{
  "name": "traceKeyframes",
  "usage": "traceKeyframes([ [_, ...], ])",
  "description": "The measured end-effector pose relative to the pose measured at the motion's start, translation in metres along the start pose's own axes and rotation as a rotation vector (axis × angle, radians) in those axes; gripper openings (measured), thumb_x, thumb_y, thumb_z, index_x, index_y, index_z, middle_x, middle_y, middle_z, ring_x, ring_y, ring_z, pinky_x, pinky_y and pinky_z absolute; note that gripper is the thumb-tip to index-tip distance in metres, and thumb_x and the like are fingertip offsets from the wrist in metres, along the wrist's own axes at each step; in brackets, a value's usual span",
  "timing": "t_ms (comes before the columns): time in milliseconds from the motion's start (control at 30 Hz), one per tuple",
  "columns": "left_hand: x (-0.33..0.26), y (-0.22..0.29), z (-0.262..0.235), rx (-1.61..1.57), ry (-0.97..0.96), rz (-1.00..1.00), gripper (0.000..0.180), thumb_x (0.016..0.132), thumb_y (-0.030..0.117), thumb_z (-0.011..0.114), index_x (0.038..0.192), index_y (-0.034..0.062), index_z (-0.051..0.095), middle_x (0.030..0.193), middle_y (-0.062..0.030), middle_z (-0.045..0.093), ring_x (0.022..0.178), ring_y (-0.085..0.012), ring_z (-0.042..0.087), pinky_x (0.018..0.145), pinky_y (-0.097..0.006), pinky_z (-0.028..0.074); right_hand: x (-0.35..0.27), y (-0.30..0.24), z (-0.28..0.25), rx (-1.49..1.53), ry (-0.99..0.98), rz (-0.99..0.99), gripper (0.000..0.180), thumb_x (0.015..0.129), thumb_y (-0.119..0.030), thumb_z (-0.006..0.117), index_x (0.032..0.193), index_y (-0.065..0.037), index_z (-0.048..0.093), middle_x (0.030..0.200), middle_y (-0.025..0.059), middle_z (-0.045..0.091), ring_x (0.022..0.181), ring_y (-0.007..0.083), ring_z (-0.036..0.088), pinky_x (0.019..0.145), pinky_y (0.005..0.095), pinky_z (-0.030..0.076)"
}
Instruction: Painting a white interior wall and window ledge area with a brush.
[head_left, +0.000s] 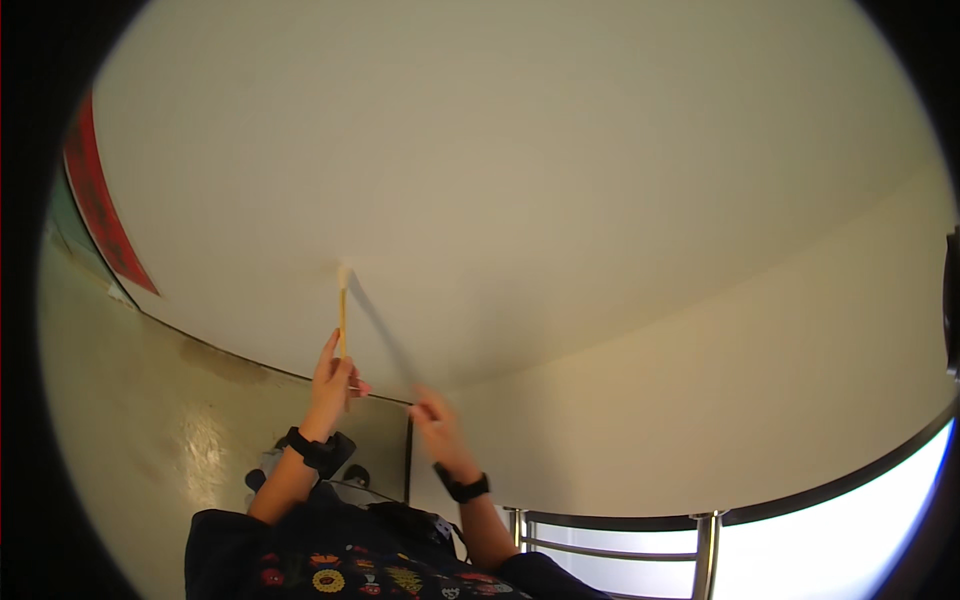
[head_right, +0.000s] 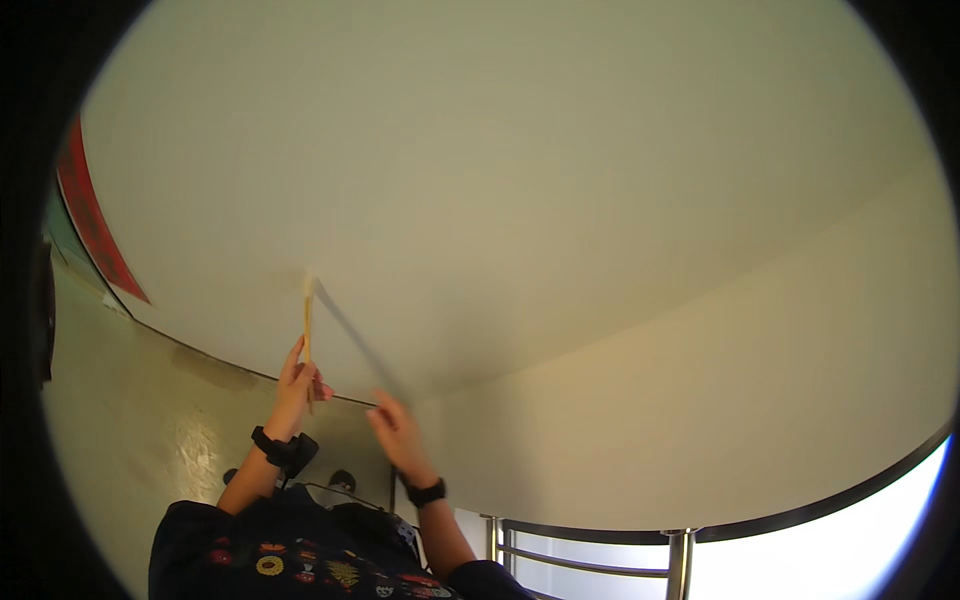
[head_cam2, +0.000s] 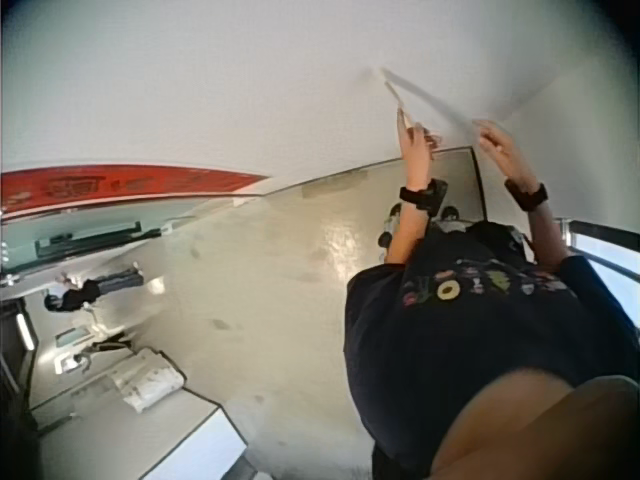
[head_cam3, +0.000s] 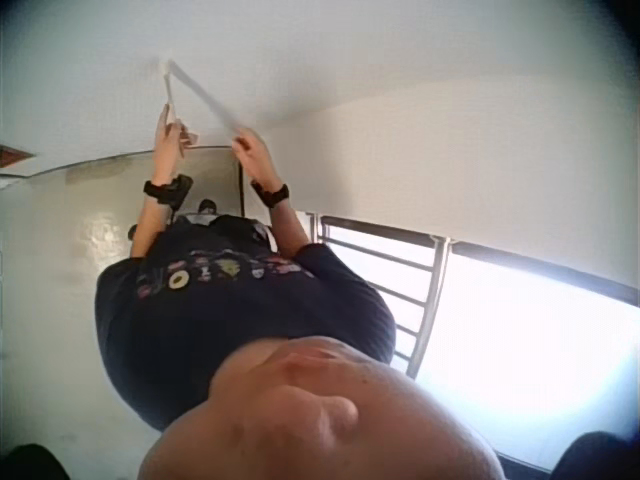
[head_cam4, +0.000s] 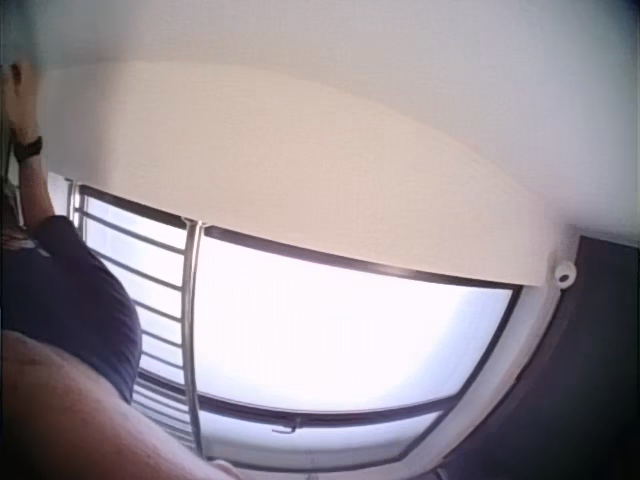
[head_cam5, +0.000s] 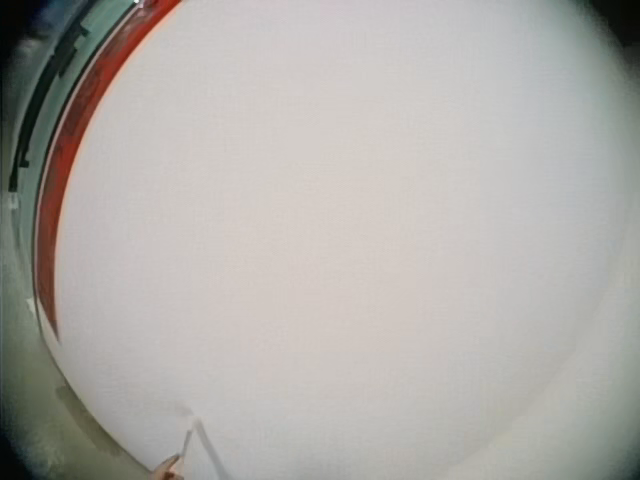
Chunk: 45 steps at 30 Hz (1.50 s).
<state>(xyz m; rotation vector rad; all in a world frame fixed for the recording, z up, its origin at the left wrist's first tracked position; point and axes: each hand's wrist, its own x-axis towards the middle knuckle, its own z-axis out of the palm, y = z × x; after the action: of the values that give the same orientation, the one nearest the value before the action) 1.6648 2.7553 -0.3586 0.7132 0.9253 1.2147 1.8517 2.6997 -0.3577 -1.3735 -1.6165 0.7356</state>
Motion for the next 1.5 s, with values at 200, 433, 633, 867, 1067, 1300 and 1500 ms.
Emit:
traceKeyframes([
  [200,0.005,-0.012,-0.017,0.076,0.172,0.074,0.042,0.09,0.016,0.041,0.13,0.0154,0.032,0.069,0.0006,0.045,0.042,-0.0051,0.037,0.036,-0.019,0.032,-0.043,0.051,-0.134,0.319,0.566,0.111,0.024,0.087,-0.007,0.046,0.109,-0.001,0.05,0.068,0.0013,0.05,0.056,0.0061,0.045,0.051,0.0201,0.041],
  [433,0.008,-0.022,0.039,0.183,-0.146,-0.111,0.041,0.089,0.02,0.045,0.128,0.0131,0.036,0.071,0.0011,0.049,0.042,-0.0021,0.031,0.036,-0.016,0.024,-0.06,0.048,-0.204,0.33,0.956,0.043,0.022,0.085,-0.005,0.047,0.107,0.0,0.05,0.068,0.0012,0.049,0.058,0.0061,0.044,0.052,0.0185,0.04],
  [633,0.013,-0.026,0.061,0.009,-0.22,-0.282,0.04,0.088,0.018,0.046,0.127,0.0125,0.037,0.068,0.0002,0.047,0.042,-0.0048,0.033,0.035,-0.018,0.024,-0.054,0.017,-0.194,0.232,0.894,0.071,0.029,0.087,-0.008,0.047,0.114,0.001,0.047,0.081,0.007,0.058,0.065,0.009,0.051,0.061,0.0197,0.043],
  [867,0.038,0.003,-0.041,-0.194,0.175,-0.03,0.022,0.086,0.018,0.047,0.106,0.017,0.037,0.066,-0.0013,0.042,0.043,-0.0082,0.034,0.032,-0.019,0.026,-0.064,0.022,-0.197,0.231,0.85,0.032,0.032,0.086,-0.009,0.051,0.116,-0.003,0.047,0.09,0.0045,0.059,0.074,0.0086,0.053,0.065,0.0205,0.041],
  [1067,0.046,0.037,-0.072,-0.132,0.186,0.048,0.022,0.088,0.022,0.047,0.108,0.0186,0.04,0.064,-0.0008,0.043,0.04,-0.008,0.034,0.03,-0.019,0.026,-0.068,0.022,-0.194,0.202,0.795,0.016,0.035,0.084,-0.007,0.051,0.118,-0.005,0.045,0.094,0.0035,0.057,0.078,0.0086,0.051,0.067,0.0211,0.04],
  [1300,0.029,-0.024,0.042,0.272,-0.074,-0.061,0.04,0.088,0.018,0.046,0.126,0.0159,0.035,0.063,0.0012,0.043,0.039,-0.0037,0.032,0.031,-0.018,0.025,-0.075,0.014,-0.198,0.152,0.711,0.028,0.036,0.083,-0.005,0.049,0.119,-0.006,0.043,0.098,0.0045,0.055,0.08,0.0094,0.051,0.067,0.0211,0.04],
  [1500,0.03,-0.027,0.085,0.258,-0.238,-0.131,0.042,0.089,0.018,0.045,0.129,0.013,0.035,0.065,0.0016,0.044,0.039,-0.0032,0.031,0.033,-0.016,0.024,-0.078,0.012,-0.203,0.188,0.649,0.031,0.039,0.083,-0.003,0.049,0.121,-0.006,0.042,0.101,0.0055,0.054,0.082,0.0096,0.052,0.069,0.0211,0.039],
])
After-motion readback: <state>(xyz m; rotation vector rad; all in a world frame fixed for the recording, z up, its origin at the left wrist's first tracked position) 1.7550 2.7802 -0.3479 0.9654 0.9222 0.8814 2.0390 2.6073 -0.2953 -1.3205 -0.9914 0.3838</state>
